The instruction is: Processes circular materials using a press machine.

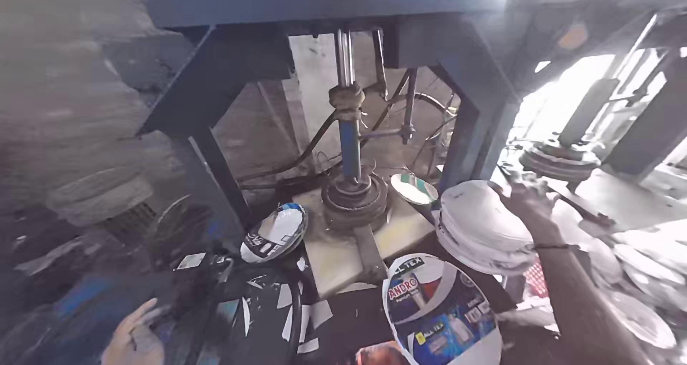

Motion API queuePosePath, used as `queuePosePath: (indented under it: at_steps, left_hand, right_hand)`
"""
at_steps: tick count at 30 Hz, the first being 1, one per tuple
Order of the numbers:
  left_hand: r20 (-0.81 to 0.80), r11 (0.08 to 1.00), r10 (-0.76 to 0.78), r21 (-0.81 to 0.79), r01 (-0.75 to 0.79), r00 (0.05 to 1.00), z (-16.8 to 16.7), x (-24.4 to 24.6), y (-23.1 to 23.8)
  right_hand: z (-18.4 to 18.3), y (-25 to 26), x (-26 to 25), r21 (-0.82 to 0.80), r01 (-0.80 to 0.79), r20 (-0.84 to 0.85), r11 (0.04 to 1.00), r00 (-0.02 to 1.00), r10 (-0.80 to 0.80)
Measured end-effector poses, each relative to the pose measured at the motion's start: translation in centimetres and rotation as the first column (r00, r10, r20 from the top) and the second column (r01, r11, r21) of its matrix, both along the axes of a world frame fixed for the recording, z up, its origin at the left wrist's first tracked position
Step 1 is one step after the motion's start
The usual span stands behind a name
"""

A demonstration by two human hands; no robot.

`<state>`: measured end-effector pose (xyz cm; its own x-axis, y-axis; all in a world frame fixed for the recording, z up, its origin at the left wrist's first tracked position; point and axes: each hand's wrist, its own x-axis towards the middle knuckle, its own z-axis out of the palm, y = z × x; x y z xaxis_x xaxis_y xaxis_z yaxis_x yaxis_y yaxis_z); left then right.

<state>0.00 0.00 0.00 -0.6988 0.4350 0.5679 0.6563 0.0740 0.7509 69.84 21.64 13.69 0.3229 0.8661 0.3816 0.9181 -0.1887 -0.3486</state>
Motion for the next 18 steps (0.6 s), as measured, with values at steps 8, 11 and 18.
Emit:
queuePosePath:
  at_steps: [8, 11, 18]
  left_hand:
    - [-0.218, 0.885, 0.294, -0.306, -0.352, 0.930, 3.0, 2.1, 1.5]
    - [-0.256, 0.995, 0.055, -0.064, -0.074, 0.965, 6.9, 9.6, 2.4]
    - [0.628, 0.511, -0.748, 0.336, 0.791, 0.216, 5.3, 33.4, 0.1]
  right_hand:
    - [-1.6, 1.9, 5.0, 0.203, -0.003, -0.052, 0.979, 0.999, 0.014]
    - [1.0, -2.5, 4.3, 0.487, -0.022, -0.246, 0.873, 0.956, 0.161]
    - [-6.0, -16.9, -13.8, 0.461, -0.401, -0.375, 0.792, 0.720, 0.583]
